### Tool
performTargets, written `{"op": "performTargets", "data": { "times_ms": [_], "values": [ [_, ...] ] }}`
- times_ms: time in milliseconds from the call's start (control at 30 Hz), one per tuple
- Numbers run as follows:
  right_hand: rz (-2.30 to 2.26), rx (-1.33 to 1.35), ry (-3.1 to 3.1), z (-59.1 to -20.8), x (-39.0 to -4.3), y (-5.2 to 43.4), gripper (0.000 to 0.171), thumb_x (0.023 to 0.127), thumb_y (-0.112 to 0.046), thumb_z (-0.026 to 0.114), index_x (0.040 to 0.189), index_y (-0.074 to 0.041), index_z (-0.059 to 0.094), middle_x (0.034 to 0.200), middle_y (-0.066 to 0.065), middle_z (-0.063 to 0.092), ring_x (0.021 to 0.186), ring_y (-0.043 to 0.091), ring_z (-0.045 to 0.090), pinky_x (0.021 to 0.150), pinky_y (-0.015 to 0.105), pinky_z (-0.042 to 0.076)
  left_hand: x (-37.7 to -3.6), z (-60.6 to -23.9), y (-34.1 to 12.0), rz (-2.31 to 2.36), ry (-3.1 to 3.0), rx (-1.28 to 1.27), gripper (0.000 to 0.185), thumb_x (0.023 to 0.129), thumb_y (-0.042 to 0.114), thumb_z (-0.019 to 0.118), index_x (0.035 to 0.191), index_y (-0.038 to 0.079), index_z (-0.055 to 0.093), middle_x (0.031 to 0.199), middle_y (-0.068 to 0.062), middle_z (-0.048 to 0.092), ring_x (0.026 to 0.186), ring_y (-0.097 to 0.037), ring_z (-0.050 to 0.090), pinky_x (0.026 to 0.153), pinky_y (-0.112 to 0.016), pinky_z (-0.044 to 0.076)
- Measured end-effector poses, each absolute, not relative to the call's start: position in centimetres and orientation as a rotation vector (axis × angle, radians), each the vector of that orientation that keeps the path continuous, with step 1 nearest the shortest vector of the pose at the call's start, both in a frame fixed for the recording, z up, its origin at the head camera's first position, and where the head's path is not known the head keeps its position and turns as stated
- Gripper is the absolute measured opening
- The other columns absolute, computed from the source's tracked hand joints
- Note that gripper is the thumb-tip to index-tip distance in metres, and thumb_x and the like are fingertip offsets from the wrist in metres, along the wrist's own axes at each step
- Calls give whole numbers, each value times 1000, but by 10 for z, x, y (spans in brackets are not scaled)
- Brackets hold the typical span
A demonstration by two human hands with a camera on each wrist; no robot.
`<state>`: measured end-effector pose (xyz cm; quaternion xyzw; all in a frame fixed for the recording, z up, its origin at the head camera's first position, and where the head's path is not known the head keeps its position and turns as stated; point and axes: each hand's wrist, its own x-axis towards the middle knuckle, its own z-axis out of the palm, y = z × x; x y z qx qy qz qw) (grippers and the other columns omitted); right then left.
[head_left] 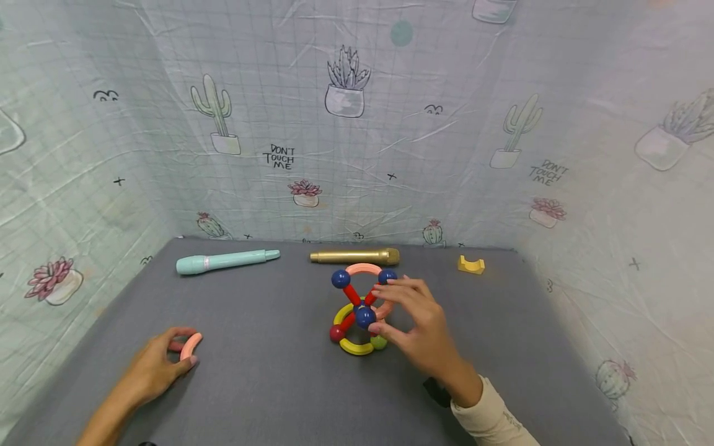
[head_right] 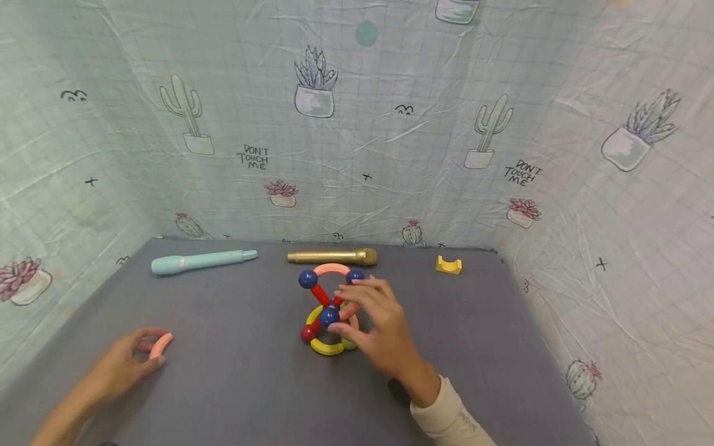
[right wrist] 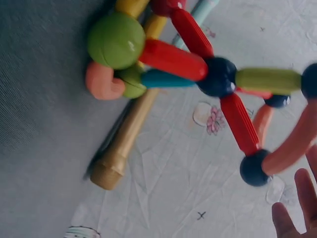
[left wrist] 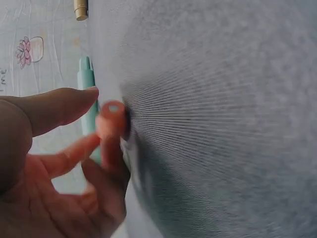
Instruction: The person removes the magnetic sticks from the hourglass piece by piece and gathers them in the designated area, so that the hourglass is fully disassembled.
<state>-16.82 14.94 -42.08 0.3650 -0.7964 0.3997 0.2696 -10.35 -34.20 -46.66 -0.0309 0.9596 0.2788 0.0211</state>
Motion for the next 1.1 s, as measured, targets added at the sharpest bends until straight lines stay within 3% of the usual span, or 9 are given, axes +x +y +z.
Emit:
{"op": "performTargets", "data": {
  "times_ms": [67, 233, 400, 600, 833, 1100],
  "values": [
    [1101, 951, -2142, -415, -172, 151, 51, 85, -30, 91, 132, -17, 74, 127, 1, 77, 126, 26, 61, 121, 41, 42, -103, -466, -340, 771, 3078, -68, 60, 94, 24, 82, 143, 0, 56, 114, -27, 68, 103, -40, 62, 72, -44, 49],
    [1132, 837, -2235, -399, -188, 152, 51, 88, -23, 89, 136, -20, 72, 133, -3, 74, 121, 21, 60, 105, 44, 50, -108, -448, -308, 729, 3267, -61, 58, 92, 24, 84, 142, 8, 59, 117, -26, 62, 91, -31, 58, 64, -35, 41],
    [1154, 758, -2424, -387, -205, 146, 48, 94, -30, 84, 139, -24, 70, 137, -6, 71, 123, 21, 61, 103, 51, 52, -127, -418, -251, 864, 3327, 107, 56, 91, 20, 86, 141, 12, 63, 120, -22, 62, 90, -29, 61, 68, -37, 45],
    [1268, 799, -2674, -377, -226, 131, 44, 98, -26, 79, 141, -24, 69, 140, 0, 70, 126, 24, 66, 104, 53, 55, -158, -399, -180, 1071, 3205, 421, 56, 93, 22, 85, 143, 16, 62, 127, -13, 67, 104, -28, 64, 80, -43, 52],
    [1294, 871, -2829, -370, -238, 116, 34, 99, -19, 77, 133, -21, 74, 118, 0, 76, 93, 16, 69, 81, 36, 57, -190, -402, -127, 1250, 3091, 657, 57, 92, 26, 86, 143, 19, 62, 129, -4, 71, 105, -23, 66, 79, -35, 54],
    [1284, 781, -2793, -375, -239, 106, 23, 99, -17, 77, 121, -21, 79, 111, 0, 78, 80, 16, 66, 71, 31, 57, -202, -414, -112, 1313, 3135, 762, 44, 90, 20, 88, 130, 19, 69, 112, 2, 73, 94, -17, 63, 74, -31, 50]
  ]
}}
